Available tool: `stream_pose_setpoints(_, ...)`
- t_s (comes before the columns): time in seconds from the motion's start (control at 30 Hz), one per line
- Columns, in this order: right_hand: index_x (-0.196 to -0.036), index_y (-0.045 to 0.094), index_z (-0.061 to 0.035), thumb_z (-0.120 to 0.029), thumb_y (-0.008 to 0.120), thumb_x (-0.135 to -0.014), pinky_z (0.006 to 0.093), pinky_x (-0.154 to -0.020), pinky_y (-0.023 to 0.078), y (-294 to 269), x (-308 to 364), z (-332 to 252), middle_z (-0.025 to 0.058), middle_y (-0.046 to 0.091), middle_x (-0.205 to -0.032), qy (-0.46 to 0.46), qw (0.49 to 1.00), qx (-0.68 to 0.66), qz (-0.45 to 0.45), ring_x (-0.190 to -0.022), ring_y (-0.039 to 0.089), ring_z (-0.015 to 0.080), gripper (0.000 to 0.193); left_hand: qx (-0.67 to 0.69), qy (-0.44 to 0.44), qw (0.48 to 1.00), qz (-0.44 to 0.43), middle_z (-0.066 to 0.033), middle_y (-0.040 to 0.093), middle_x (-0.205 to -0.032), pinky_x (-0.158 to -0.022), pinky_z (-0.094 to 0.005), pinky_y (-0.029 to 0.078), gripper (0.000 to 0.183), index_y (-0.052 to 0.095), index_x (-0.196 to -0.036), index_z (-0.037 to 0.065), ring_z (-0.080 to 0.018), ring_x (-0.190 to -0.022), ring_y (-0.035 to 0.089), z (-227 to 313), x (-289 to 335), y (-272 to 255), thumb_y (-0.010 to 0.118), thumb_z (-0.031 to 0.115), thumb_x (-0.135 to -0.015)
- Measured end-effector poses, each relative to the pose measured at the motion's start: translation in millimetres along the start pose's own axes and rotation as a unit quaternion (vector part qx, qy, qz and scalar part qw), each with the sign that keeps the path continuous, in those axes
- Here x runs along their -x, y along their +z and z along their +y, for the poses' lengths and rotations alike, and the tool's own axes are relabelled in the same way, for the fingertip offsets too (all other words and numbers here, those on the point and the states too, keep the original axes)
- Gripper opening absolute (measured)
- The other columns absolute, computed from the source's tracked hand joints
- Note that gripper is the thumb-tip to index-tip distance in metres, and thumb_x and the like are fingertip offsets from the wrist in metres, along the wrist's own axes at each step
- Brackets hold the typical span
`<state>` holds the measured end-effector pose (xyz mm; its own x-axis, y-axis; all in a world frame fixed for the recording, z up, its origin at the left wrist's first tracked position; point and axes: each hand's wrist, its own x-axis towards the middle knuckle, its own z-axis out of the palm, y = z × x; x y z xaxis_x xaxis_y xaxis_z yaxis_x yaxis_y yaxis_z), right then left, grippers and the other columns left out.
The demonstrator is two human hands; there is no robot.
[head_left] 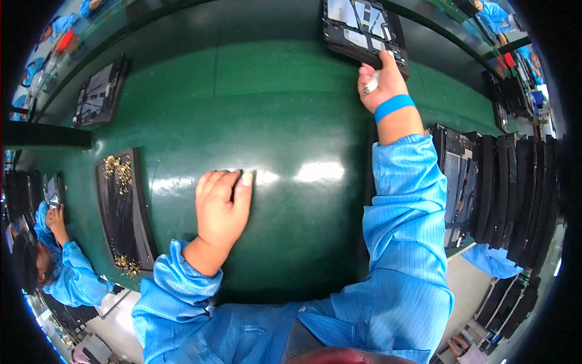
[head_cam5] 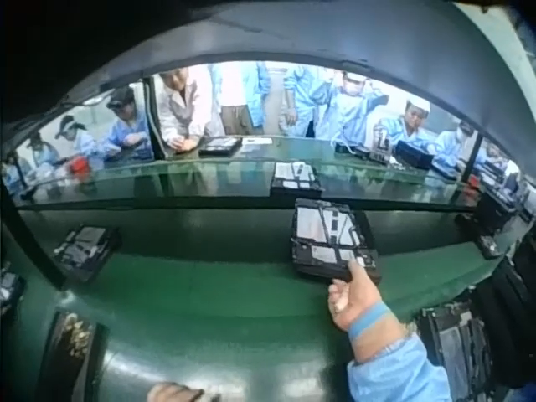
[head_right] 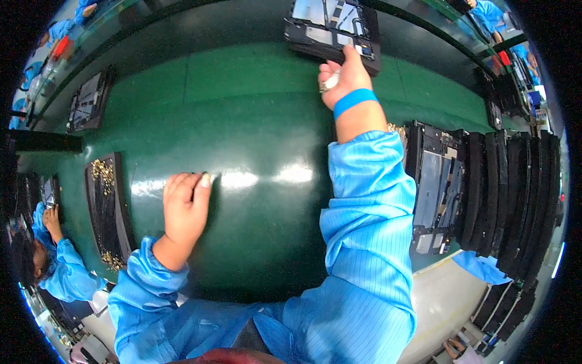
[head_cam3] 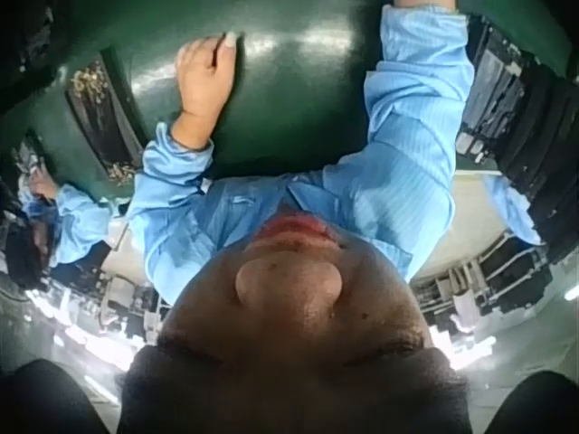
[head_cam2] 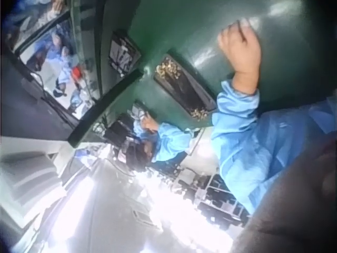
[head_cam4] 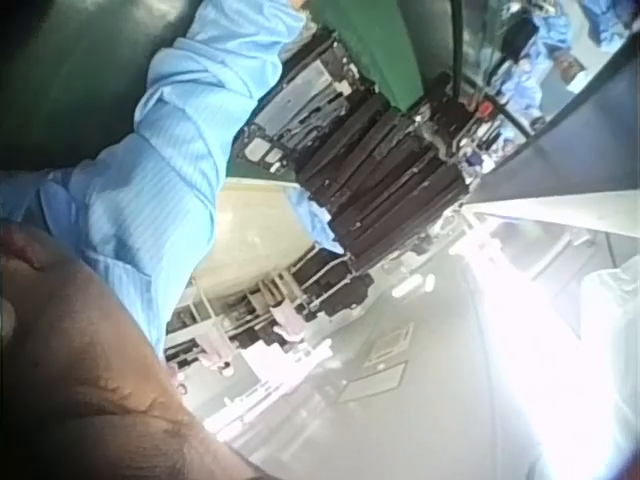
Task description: The person assembles electronic devices by taking a device chassis, picking a wire from a tray, installing the wire into the chassis using a handheld tool, and placing the assembled chassis onto a stack.
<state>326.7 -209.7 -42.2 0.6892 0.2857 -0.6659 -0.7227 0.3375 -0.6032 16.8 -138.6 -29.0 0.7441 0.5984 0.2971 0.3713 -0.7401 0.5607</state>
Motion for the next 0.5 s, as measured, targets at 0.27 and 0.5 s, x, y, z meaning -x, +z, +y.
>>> stream_pose_setpoints(0.27,-0.098,0.043,-0.0172,-0.043,0.046,-0.077,0.0241,-0.039,0.039,19.3,181.6,101.2,0.0018,0.050,-0.085,0.219,0.973,-0.022,-0.069,-0.050,0.048,0.0145,0.033,0.572,-0.502,0.648,-0.024,-0.0103,0.053,-0.096,-0.080,-0.0336,0.040,0.046,0.038,-0.114,-0.002,-0.0197,-0.086,0.052,24.4,-34.9,-15.3,0.046,0.032,-0.082)
stream_pose_setpoints(0.5,-0.103,0.048,-0.0025,-0.040,0.040,-0.083,0.0288,-0.065,0.044,-62.4,250.8,144.6,0.0069,0.054,-0.092,0.139,0.722,0.440,-0.515,-0.073,0.054,0.0170,0.043,0.603,-0.350,0.712,-0.078,-0.0105,0.055,-0.096,-0.079,-0.0321,0.042,0.029,0.047,-0.103,-0.001,-0.0193,-0.089,0.053,-3.6,0.2,-71.2,0.050,0.017,-0.079)
